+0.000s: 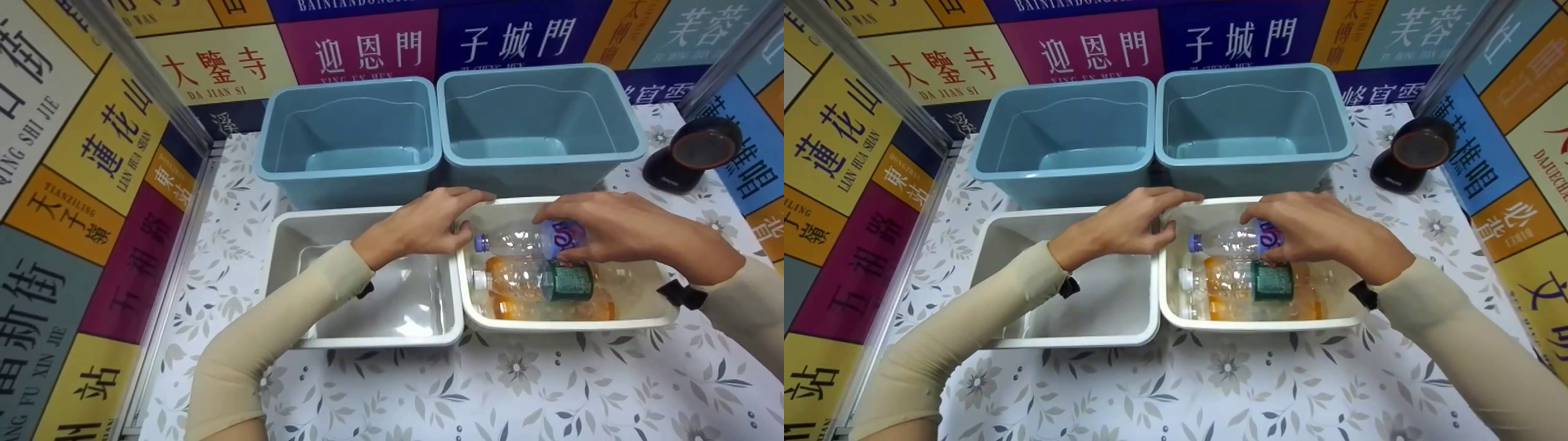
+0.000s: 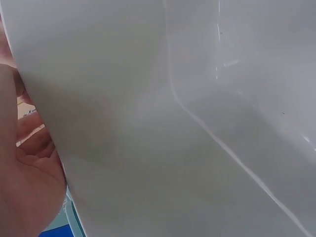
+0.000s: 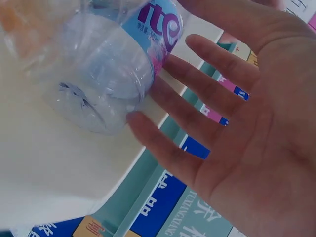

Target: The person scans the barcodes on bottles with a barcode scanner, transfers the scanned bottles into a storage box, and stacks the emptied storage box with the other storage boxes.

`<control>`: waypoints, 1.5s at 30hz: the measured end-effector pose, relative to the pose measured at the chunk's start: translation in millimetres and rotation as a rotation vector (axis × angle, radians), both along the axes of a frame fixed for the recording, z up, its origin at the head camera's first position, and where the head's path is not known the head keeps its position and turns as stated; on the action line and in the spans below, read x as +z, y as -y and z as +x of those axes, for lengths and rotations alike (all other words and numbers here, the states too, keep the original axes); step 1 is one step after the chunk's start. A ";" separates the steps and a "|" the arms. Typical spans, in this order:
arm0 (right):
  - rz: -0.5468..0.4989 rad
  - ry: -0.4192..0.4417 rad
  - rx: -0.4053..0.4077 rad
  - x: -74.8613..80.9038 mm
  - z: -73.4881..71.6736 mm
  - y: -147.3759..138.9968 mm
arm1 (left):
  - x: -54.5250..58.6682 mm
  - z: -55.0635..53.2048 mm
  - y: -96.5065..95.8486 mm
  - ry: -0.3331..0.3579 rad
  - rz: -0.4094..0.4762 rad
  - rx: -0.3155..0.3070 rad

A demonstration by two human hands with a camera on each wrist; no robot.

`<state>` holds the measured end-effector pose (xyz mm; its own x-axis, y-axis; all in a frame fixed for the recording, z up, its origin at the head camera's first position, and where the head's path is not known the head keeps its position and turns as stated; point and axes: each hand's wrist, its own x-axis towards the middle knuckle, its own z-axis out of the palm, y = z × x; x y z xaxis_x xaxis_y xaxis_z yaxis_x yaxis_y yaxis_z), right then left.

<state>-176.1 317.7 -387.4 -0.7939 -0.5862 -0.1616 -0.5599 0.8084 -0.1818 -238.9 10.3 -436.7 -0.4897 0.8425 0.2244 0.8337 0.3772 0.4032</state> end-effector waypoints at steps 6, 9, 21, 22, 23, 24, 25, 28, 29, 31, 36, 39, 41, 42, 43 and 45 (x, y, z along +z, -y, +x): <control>0.021 -0.014 0.035 1.7 -1.5 4.3 | 0.6 -2.4 -0.6 -0.017 0.018 -0.013; 0.039 -0.025 0.042 0.4 -1.2 5.8 | 1.0 -2.3 -0.9 -0.016 0.013 -0.017; 0.140 -0.145 0.068 -8.6 5.2 15.4 | 0.1 -0.2 -1.1 0.010 -0.002 -0.013; 0.145 -0.147 0.068 -8.5 4.9 16.0 | 0.5 -0.3 -1.0 0.007 -0.003 -0.011; 0.152 -0.146 0.068 -8.3 4.7 16.6 | 0.8 -0.5 -1.0 0.005 -0.002 -0.010; 0.155 -0.148 0.068 -8.2 4.6 17.0 | 0.9 -0.6 -1.0 0.004 -0.002 -0.008; 0.157 -0.151 0.069 -8.2 4.5 17.0 | 1.1 -0.6 -1.1 0.004 -0.002 -0.008; 0.159 -0.157 0.072 -8.8 5.0 16.7 | 0.8 -0.5 -1.4 0.007 -0.001 -0.009; 0.158 -0.157 0.072 -9.0 5.3 16.4 | 0.6 -0.4 -1.4 0.009 0.000 -0.010; 0.152 -0.155 0.069 -9.6 5.9 15.5 | -0.3 -0.3 -1.6 0.009 0.003 -0.012; 0.154 -0.136 0.063 -9.0 7.5 13.1 | -2.4 -0.8 -1.7 0.001 0.010 -0.016; 0.152 -0.138 0.068 -6.6 8.8 11.7 | -2.5 -0.8 -1.0 0.003 0.009 -0.016; 0.142 -0.153 0.073 -3.8 10.1 10.6 | -2.6 -0.9 -1.1 0.005 0.010 -0.015; 0.136 -0.165 0.079 -2.2 10.6 10.0 | -2.4 -0.8 -1.0 0.006 0.009 -0.014; 0.129 -0.175 0.084 -0.4 11.1 9.5 | -2.3 -0.8 -1.1 0.007 0.009 -0.014; 0.119 -0.192 0.091 3.5 12.2 8.6 | -2.0 -0.8 -1.5 0.007 0.012 -0.014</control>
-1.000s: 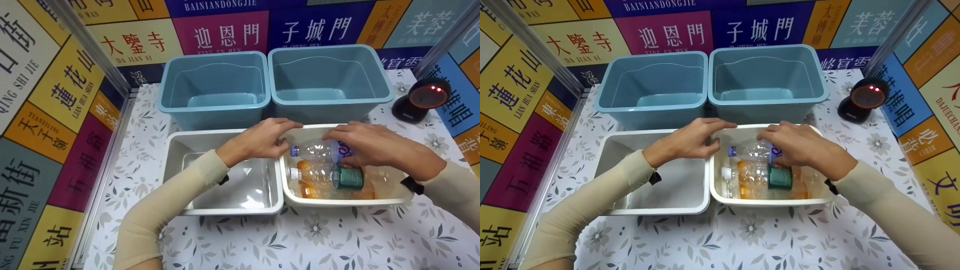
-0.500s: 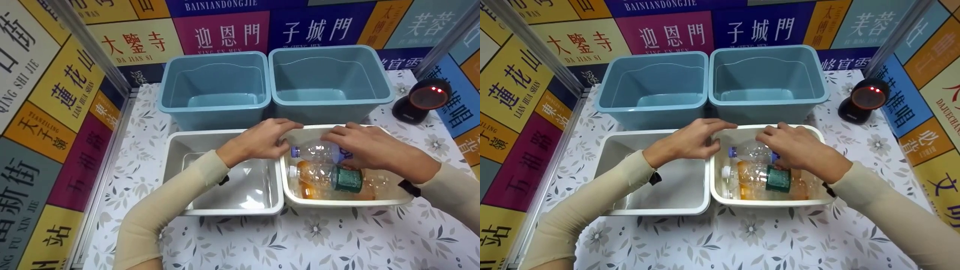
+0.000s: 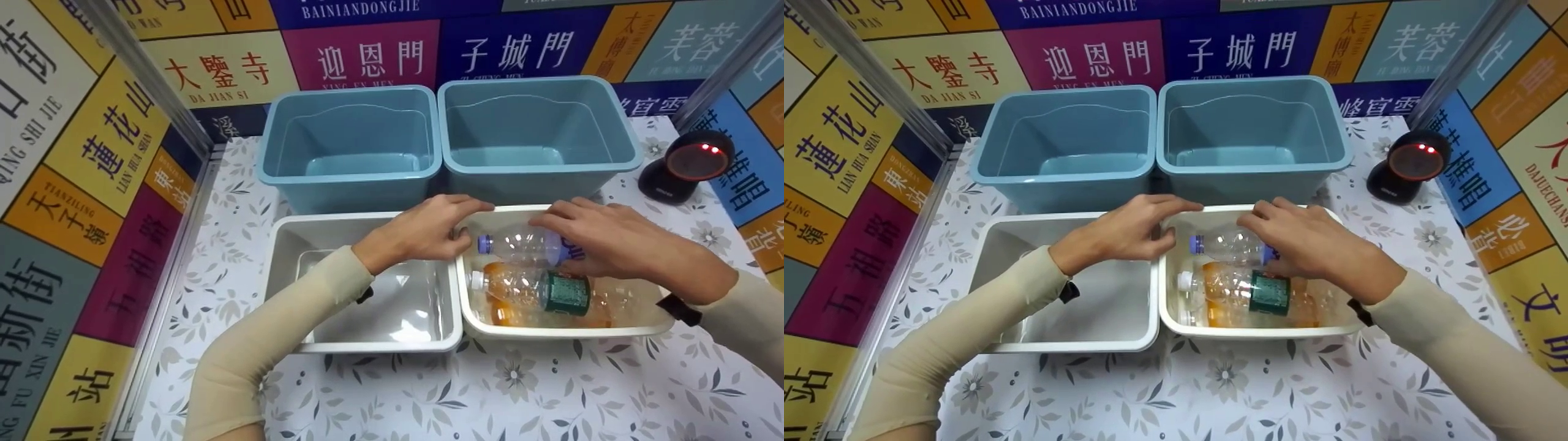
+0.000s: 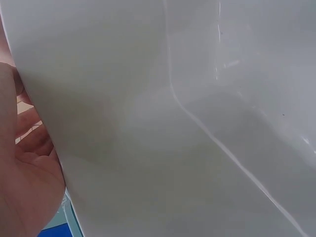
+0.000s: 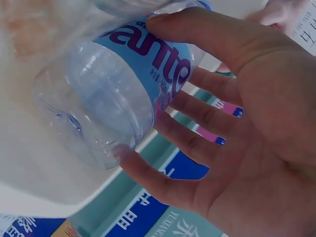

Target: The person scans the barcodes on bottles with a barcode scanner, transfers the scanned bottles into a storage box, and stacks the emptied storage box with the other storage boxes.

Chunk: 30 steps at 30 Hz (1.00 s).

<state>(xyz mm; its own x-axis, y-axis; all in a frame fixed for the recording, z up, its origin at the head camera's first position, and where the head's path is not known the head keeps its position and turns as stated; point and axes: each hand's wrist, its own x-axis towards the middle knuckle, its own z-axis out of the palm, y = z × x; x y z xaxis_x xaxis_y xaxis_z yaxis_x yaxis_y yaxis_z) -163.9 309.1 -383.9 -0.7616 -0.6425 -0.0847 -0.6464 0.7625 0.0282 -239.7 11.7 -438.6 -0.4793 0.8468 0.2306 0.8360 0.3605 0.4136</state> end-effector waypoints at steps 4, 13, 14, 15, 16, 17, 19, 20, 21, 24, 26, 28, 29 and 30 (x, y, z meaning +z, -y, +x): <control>-0.008 0.002 -0.007 6.6 0.6 -0.2 | 0.8 0.1 0.2 0.000 0.003 -0.003; -0.026 0.038 -0.051 20.4 6.1 -2.6 | 0.3 -0.1 0.3 0.009 -0.001 -0.007; -0.030 0.028 -0.047 22.0 7.1 -3.1 | 0.7 -0.2 0.2 0.006 0.000 -0.007; -0.035 0.014 -0.042 23.6 7.8 -3.7 | 0.9 -0.4 0.1 0.005 0.002 -0.008; -0.042 0.001 -0.036 25.2 8.4 -4.2 | 0.9 -0.7 0.3 -0.001 0.005 -0.008; -0.047 -0.014 -0.029 26.4 8.9 -4.8 | 1.0 -1.0 0.3 -0.008 0.007 -0.009; -0.054 -0.039 -0.024 28.2 9.9 -5.9 | 0.9 -1.5 0.4 -0.019 0.013 -0.011; -0.058 -0.043 -0.025 28.9 10.4 -6.4 | 0.7 -1.7 0.5 -0.023 0.014 -0.014; -0.065 -0.047 -0.025 29.4 10.8 -7.0 | 0.6 -1.8 0.5 -0.025 0.016 -0.018; -0.083 -0.058 -0.023 30.9 11.9 -9.2 | 0.7 -1.8 0.6 -0.021 0.017 -0.024; -0.091 -0.062 -0.023 32.3 12.7 -10.8 | 0.8 -1.7 0.8 -0.019 0.013 -0.025; -0.093 -0.066 -0.028 33.9 13.3 -12.2 | 0.9 -1.6 1.0 -0.014 0.007 -0.023; -0.090 -0.068 -0.034 34.8 13.6 -12.5 | 0.7 -1.6 1.1 -0.010 0.006 -0.023; -0.083 -0.069 -0.043 35.8 13.9 -12.4 | 0.8 -1.6 1.3 -0.007 0.003 -0.024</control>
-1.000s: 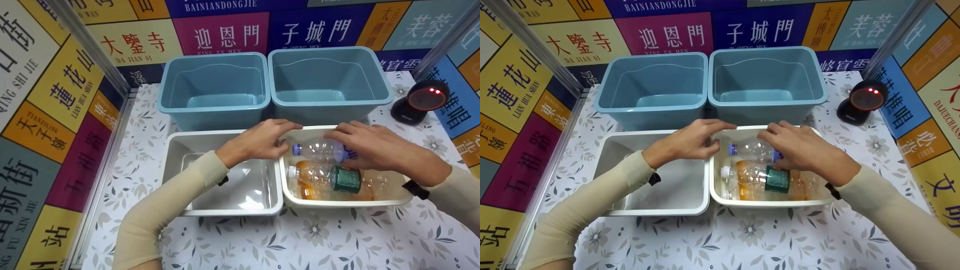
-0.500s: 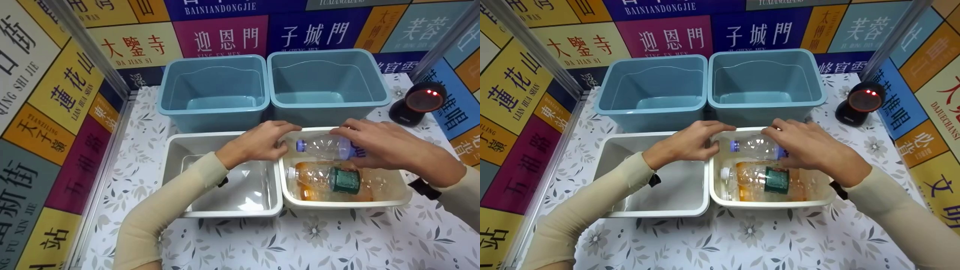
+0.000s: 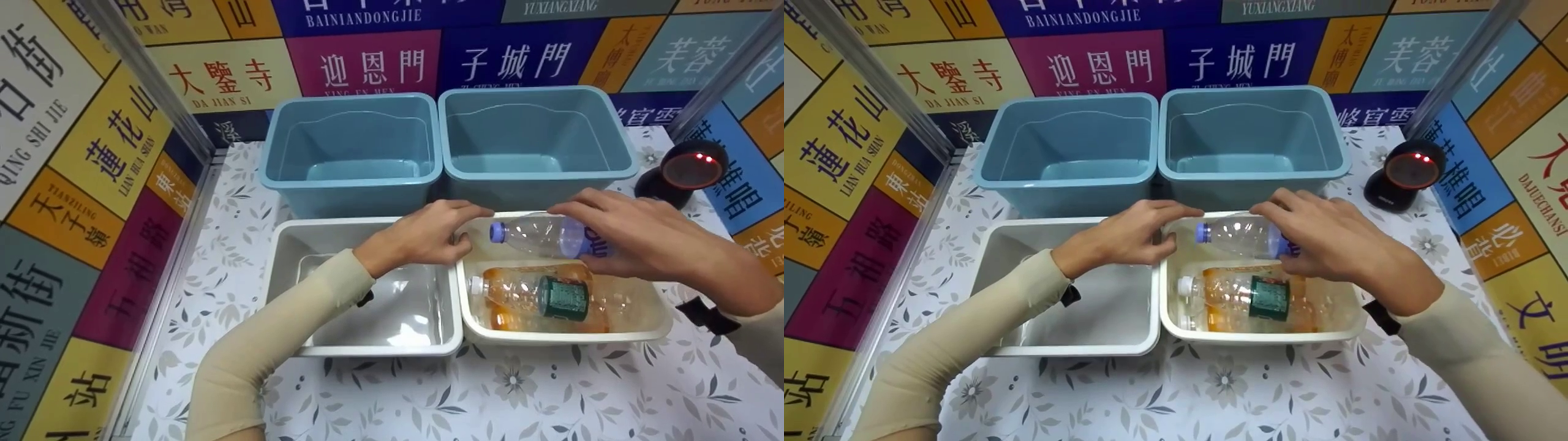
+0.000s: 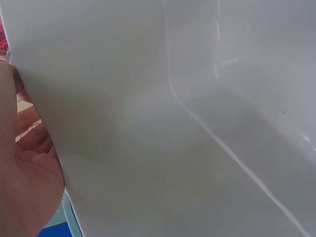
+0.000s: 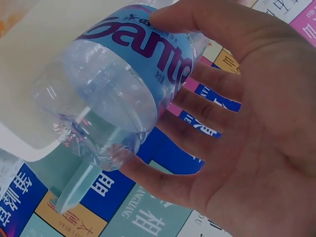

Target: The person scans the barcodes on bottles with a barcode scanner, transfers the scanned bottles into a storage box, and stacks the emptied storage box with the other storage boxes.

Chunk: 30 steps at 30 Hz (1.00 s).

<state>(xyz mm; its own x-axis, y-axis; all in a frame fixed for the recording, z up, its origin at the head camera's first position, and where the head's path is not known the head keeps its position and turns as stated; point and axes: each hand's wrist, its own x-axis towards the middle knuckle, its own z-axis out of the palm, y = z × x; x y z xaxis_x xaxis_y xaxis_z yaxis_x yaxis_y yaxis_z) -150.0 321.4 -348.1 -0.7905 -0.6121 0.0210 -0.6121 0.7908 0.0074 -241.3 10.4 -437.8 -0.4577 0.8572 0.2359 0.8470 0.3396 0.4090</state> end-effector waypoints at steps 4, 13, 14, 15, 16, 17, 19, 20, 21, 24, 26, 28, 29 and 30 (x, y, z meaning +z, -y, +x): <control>0.016 -0.025 -0.037 1.6 1.4 0.6 | -0.9 0.1 -0.4 0.006 0.000 -0.008; -0.065 -0.160 -0.020 7.4 -1.7 -6.1 | 0.1 -1.3 -0.2 -0.009 -0.012 -0.003; -0.075 -0.173 -0.020 8.5 -2.4 -7.6 | 0.1 -1.6 -0.2 -0.011 -0.014 -0.002; -0.082 -0.184 -0.024 9.5 -2.8 -9.0 | -0.1 -1.9 -0.2 -0.013 -0.014 -0.003; -0.087 -0.191 -0.031 10.5 -3.2 -10.4 | -0.6 -2.2 -0.2 -0.014 -0.013 -0.004; -0.089 -0.194 -0.042 11.4 -3.4 -11.8 | -0.8 -2.3 -0.2 -0.014 -0.010 -0.006; -0.093 -0.204 -0.066 13.0 -3.9 -14.6 | -1.7 -2.6 -0.3 -0.023 -0.006 -0.008; -0.093 -0.206 -0.081 13.6 -3.9 -16.1 | -1.8 -2.5 -0.2 -0.025 -0.004 -0.009; -0.096 -0.211 -0.092 14.2 -4.1 -17.6 | -1.9 -2.4 -0.2 -0.027 -0.003 -0.011; -0.108 -0.215 -0.138 15.4 -4.3 -22.4 | -2.0 -2.2 -0.3 -0.024 -0.003 -0.011; -0.115 -0.211 -0.171 15.8 -4.4 -25.7 | -2.0 -2.3 -0.2 -0.014 -0.004 -0.010; -0.124 -0.205 -0.203 15.7 -4.5 -29.1 | -1.8 -2.3 -0.2 -0.004 -0.006 -0.008; -0.129 -0.202 -0.215 15.6 -5.1 -30.9 | -1.7 -2.2 -0.2 -0.001 -0.007 -0.008; -0.132 -0.201 -0.226 15.3 -5.4 -32.8 | -1.7 -2.2 -0.3 0.003 -0.008 -0.007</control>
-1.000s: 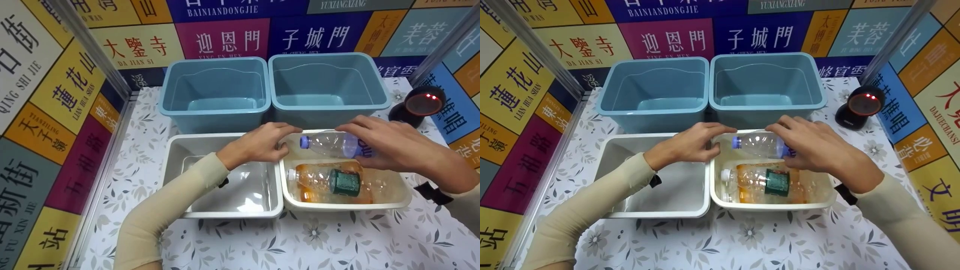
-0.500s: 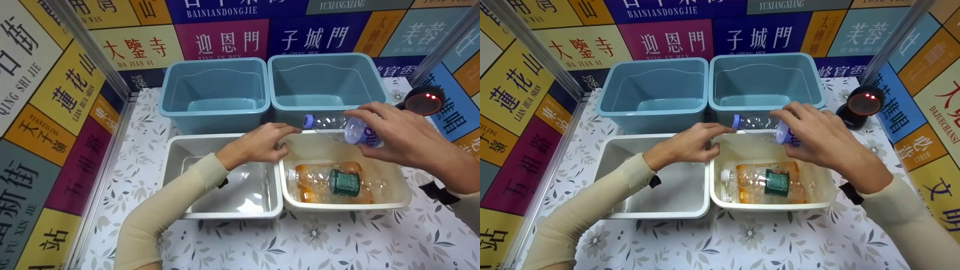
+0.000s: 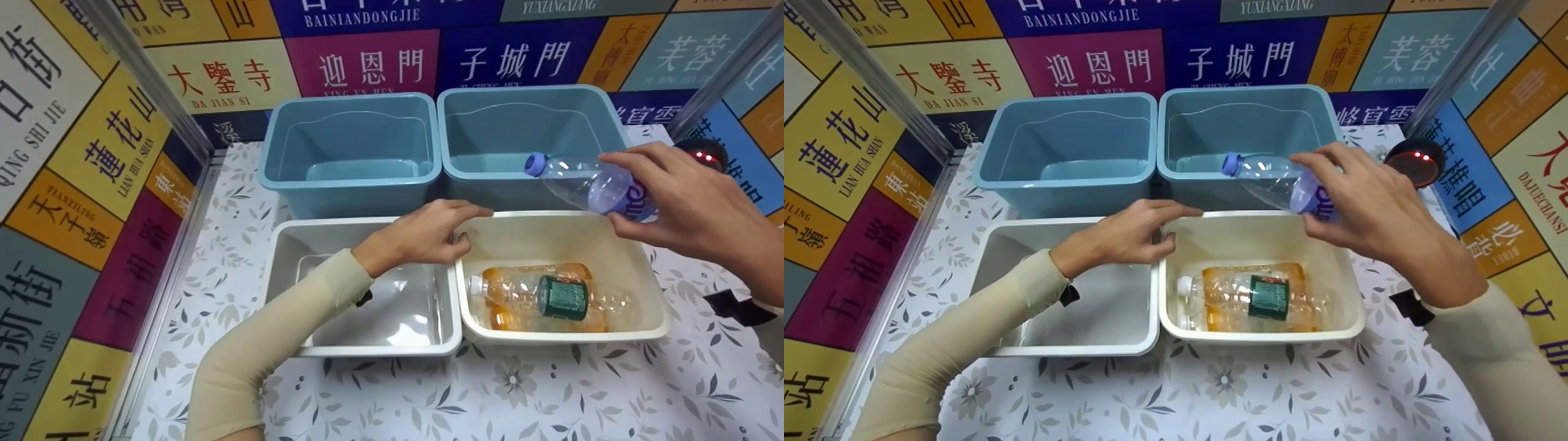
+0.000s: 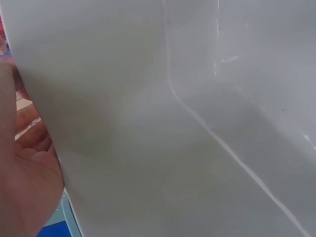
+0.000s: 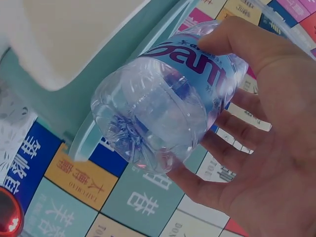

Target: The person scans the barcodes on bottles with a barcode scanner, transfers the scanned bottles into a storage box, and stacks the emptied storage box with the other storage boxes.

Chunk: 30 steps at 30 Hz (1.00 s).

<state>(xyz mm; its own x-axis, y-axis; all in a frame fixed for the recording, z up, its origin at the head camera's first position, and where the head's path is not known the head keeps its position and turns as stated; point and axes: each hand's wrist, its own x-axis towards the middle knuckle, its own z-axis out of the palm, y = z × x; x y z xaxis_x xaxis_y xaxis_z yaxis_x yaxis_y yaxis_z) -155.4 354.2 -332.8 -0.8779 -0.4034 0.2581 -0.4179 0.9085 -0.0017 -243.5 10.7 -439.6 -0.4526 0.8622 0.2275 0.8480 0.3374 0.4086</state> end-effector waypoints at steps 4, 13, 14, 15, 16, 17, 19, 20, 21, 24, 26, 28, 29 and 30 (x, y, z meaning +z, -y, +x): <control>-0.021 0.003 -0.048 -1.1 -1.3 -8.4 | 0.5 0.3 -0.6 0.014 -0.008 0.000; -0.076 -0.003 -0.140 -6.9 -3.7 -30.2 | 0.0 2.0 -2.1 0.020 -0.009 0.004; -0.081 -0.005 -0.149 -7.7 -4.6 -32.4 | 0.0 2.0 -2.1 0.020 -0.011 0.006; -0.085 -0.006 -0.158 -8.5 -5.3 -34.7 | 0.0 1.9 -2.2 0.020 -0.011 0.008; -0.088 -0.005 -0.168 -9.3 -6.4 -36.9 | 0.1 1.9 -2.3 0.021 -0.012 0.009; -0.091 -0.006 -0.177 -10.2 -7.4 -39.2 | 0.3 1.8 -2.4 0.021 -0.012 0.010; -0.097 -0.008 -0.193 -12.4 -9.6 -43.9 | 0.7 1.6 -2.4 0.019 -0.015 0.011; -0.101 -0.010 -0.201 -13.6 -10.9 -46.3 | 1.0 1.6 -2.3 0.019 -0.016 0.012; -0.104 -0.015 -0.208 -14.9 -12.1 -48.9 | 1.2 1.5 -2.2 0.020 -0.016 0.012; -0.123 -0.036 -0.222 -19.2 -16.5 -57.0 | 1.7 1.4 -1.4 0.025 -0.017 0.014; -0.136 -0.045 -0.236 -22.1 -19.5 -62.3 | 2.1 1.4 -0.6 0.030 -0.015 0.014; -0.148 -0.046 -0.251 -25.0 -22.4 -67.3 | 2.3 1.5 0.3 0.030 -0.011 0.014; -0.153 -0.044 -0.259 -26.4 -23.8 -69.7 | 2.3 1.5 0.7 0.028 -0.008 0.014; -0.156 -0.040 -0.268 -27.9 -25.1 -71.9 | 2.3 1.5 1.2 0.026 -0.005 0.014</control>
